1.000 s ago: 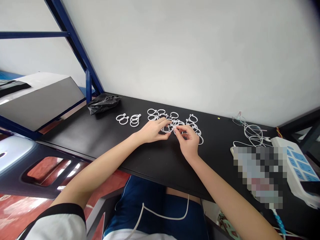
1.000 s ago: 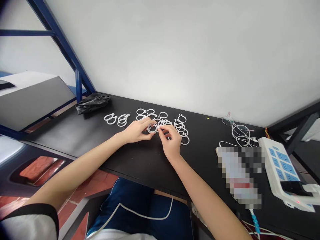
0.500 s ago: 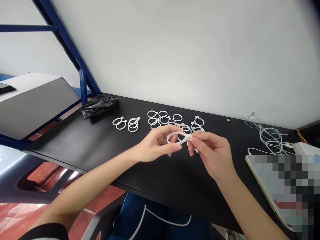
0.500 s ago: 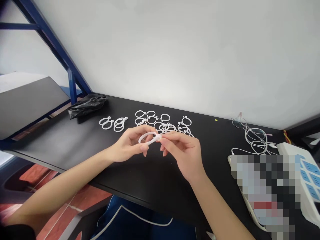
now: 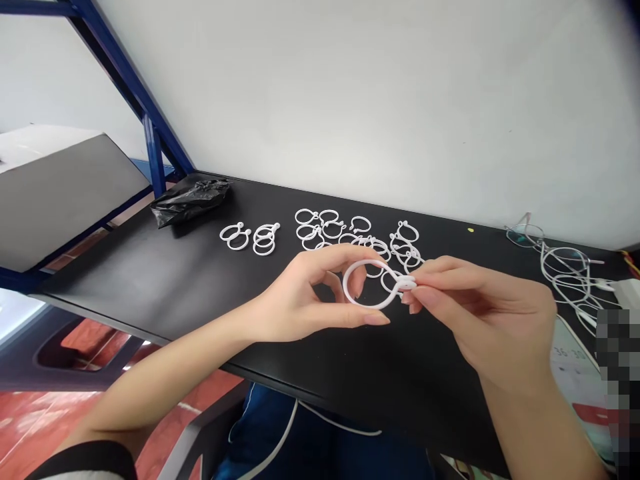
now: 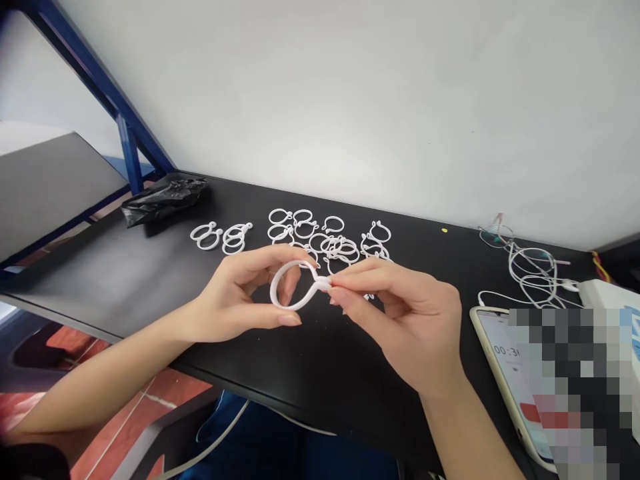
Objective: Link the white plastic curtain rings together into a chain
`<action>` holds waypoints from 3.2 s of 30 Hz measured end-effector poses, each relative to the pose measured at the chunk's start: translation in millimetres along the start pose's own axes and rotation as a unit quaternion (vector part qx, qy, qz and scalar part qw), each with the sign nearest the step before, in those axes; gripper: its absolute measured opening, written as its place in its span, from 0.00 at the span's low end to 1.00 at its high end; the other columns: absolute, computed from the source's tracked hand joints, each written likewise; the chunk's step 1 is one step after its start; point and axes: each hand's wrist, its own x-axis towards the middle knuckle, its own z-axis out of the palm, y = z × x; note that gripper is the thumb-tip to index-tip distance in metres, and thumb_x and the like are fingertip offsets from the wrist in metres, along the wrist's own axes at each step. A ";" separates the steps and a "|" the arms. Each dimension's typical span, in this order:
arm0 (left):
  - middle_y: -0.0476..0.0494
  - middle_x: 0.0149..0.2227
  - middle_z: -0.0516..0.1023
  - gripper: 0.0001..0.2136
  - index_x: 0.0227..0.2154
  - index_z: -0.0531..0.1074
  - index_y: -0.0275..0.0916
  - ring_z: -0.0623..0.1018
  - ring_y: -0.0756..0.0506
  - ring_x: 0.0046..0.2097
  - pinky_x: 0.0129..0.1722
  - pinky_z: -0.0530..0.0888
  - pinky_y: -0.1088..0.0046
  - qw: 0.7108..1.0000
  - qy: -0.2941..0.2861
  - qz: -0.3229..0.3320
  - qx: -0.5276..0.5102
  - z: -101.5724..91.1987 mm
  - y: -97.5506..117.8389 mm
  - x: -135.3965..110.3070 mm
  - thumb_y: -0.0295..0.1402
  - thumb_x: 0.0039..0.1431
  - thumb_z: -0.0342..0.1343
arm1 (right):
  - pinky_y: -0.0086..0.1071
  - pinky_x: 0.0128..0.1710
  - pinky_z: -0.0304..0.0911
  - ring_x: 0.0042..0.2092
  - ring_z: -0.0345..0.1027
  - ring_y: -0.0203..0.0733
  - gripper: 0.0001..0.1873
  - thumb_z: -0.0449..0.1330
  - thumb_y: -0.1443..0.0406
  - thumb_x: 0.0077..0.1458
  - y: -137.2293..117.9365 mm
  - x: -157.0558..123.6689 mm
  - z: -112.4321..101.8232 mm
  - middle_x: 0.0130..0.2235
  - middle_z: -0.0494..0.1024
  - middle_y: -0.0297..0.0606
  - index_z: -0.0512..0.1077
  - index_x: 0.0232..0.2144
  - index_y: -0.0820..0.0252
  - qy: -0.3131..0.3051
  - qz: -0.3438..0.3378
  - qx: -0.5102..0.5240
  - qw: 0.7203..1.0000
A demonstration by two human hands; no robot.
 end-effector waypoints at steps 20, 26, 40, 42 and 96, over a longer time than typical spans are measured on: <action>0.50 0.30 0.69 0.22 0.51 0.72 0.40 0.66 0.55 0.26 0.24 0.68 0.80 0.994 -0.016 0.057 0.094 -5.8 2.1 -1.4 0.34 0.54 0.68 | 0.37 0.28 0.76 0.32 0.78 0.43 0.13 0.67 0.72 0.53 1.6 -6.8 8.3 0.33 0.84 0.34 0.81 0.38 0.46 0.034 -0.050 -0.003 0.998; 0.49 0.31 0.68 0.21 0.51 0.72 0.40 0.67 0.54 0.28 0.25 0.68 0.80 0.993 -0.019 0.053 0.106 -6.3 1.9 -2.0 0.36 0.54 0.67 | 0.37 0.28 0.76 0.31 0.78 0.42 0.15 0.67 0.72 0.53 1.6 -7.0 8.7 0.34 0.84 0.33 0.81 0.38 0.46 0.034 -0.062 -0.003 0.997; 0.54 0.24 0.65 0.19 0.47 0.74 0.37 0.66 0.55 0.24 0.22 0.66 0.81 0.982 -0.007 0.133 0.138 -6.6 6.2 2.0 0.33 0.53 0.68 | 0.36 0.27 0.74 0.29 0.76 0.40 0.12 0.66 0.73 0.54 -0.6 -6.4 13.5 0.32 0.83 0.33 0.81 0.36 0.49 0.035 -0.075 0.001 0.997; 0.54 0.24 0.65 0.19 0.47 0.74 0.37 0.66 0.55 0.24 0.21 0.65 0.82 0.980 -0.009 0.141 0.138 -6.4 5.8 2.6 0.33 0.53 0.68 | 0.35 0.27 0.74 0.29 0.76 0.39 0.12 0.66 0.74 0.53 -0.8 -5.9 13.7 0.31 0.83 0.33 0.81 0.35 0.51 0.035 -0.074 0.005 0.997; 0.27 0.41 0.79 0.21 0.41 0.74 0.31 0.76 0.31 0.49 0.41 0.72 0.62 0.615 0.133 -0.352 0.693 -110.8 -39.5 9.8 0.45 0.62 0.44 | 0.34 0.30 0.73 0.29 0.74 0.39 0.07 0.58 0.62 0.59 61.9 -9.7 27.1 0.32 0.81 0.39 0.75 0.36 0.58 0.016 0.068 -0.189 0.979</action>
